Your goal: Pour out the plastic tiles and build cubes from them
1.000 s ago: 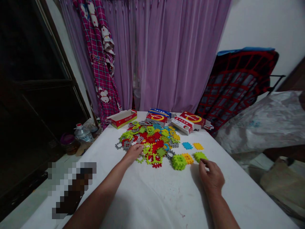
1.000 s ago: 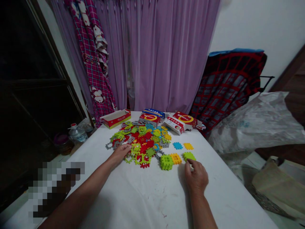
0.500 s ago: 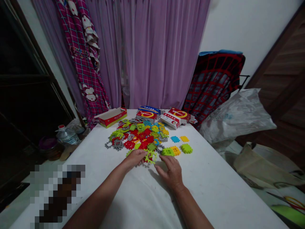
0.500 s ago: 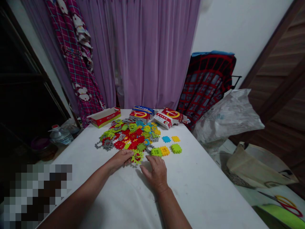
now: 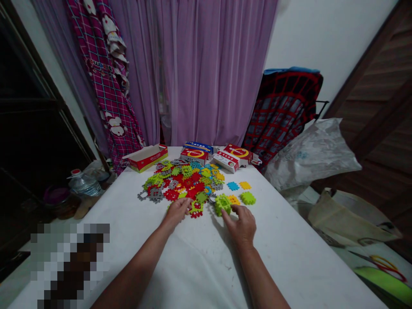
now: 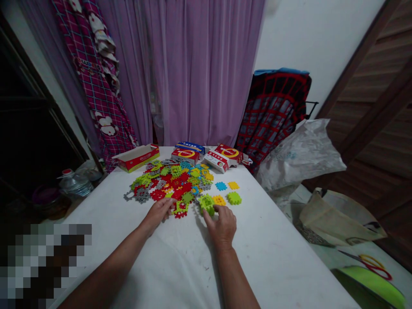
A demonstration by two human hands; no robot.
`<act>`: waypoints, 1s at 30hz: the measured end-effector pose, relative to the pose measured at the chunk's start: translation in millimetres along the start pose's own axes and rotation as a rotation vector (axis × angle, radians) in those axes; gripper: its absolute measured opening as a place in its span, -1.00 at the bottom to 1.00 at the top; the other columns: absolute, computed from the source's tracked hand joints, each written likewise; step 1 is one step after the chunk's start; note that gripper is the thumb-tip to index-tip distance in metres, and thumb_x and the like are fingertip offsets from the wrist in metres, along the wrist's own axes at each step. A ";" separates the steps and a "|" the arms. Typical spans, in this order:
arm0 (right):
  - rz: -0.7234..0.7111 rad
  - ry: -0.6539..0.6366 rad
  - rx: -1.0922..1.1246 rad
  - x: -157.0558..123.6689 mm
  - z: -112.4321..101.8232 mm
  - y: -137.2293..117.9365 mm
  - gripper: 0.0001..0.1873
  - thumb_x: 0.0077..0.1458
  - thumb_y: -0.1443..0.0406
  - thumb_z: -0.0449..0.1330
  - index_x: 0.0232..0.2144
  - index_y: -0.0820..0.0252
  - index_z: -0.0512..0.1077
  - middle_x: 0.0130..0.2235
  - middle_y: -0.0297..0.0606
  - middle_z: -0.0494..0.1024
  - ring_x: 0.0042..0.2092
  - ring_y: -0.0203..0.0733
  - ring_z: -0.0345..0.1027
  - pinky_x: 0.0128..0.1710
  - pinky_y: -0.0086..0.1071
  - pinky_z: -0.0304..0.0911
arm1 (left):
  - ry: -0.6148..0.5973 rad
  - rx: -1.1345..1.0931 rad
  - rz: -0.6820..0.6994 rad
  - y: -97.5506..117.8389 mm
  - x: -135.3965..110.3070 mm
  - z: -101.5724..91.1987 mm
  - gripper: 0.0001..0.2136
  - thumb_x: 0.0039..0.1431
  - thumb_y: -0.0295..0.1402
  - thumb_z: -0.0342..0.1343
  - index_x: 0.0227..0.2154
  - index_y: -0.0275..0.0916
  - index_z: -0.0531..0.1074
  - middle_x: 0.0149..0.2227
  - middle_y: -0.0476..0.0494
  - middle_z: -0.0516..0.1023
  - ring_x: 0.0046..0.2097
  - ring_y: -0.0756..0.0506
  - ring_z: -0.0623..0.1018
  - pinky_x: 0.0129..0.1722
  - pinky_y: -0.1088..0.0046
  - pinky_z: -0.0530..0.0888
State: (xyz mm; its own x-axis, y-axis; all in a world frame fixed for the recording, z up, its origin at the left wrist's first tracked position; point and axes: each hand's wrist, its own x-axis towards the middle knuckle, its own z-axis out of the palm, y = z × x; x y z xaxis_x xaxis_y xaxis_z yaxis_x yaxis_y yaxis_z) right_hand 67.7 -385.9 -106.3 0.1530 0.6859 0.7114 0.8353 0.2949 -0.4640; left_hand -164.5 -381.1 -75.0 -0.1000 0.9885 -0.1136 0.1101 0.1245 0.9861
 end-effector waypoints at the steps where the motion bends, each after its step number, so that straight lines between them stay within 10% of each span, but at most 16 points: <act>1: 0.016 0.004 -0.023 1.3 0.6 2.4 -0.66 0.11 0.00 0.17 -0.36 0.16 0.43 -0.38 -0.24 0.50 -0.30 -0.17 0.35 -0.26 -0.31 0.13 | 0.029 -0.015 -0.006 -3.5 -1.1 -3.1 -0.52 -0.06 0.10 0.10 -0.31 -0.27 0.48 -0.44 0.00 0.45 -0.55 0.08 0.34 -0.65 0.58 0.17; 25: 0.057 -0.006 -0.117 3.8 -2.2 7.4 -0.44 0.15 -0.17 0.00 -0.40 0.18 0.43 -0.41 -0.23 0.52 -0.33 -0.14 0.35 -0.31 -0.31 0.04 | 0.140 -0.149 0.010 -23.1 -8.7 -18.1 -0.49 -0.17 0.11 0.19 -0.38 -0.29 0.48 -0.48 0.02 0.42 -0.55 0.09 0.33 -0.65 0.59 0.19; 30: 0.172 -0.026 -0.010 10.7 -9.8 24.1 -0.43 0.17 -0.15 -0.06 -0.45 0.18 0.44 -0.43 -0.21 0.51 -0.38 -0.17 0.34 -0.32 -0.32 0.12 | 0.272 -0.036 0.051 -27.3 3.7 -44.8 -0.53 -0.10 0.09 0.15 -0.35 -0.26 0.51 -0.47 -0.02 0.49 -0.54 0.04 0.39 -0.63 0.55 0.22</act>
State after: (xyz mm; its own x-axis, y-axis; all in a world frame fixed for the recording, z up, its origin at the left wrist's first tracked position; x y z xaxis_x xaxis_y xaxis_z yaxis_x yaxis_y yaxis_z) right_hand 94.6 -378.0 -104.6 0.2809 0.7427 0.6079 0.8028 0.1653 -0.5728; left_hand -212.2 -384.6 -97.0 -0.3574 0.9334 -0.0315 0.0871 0.0668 0.9940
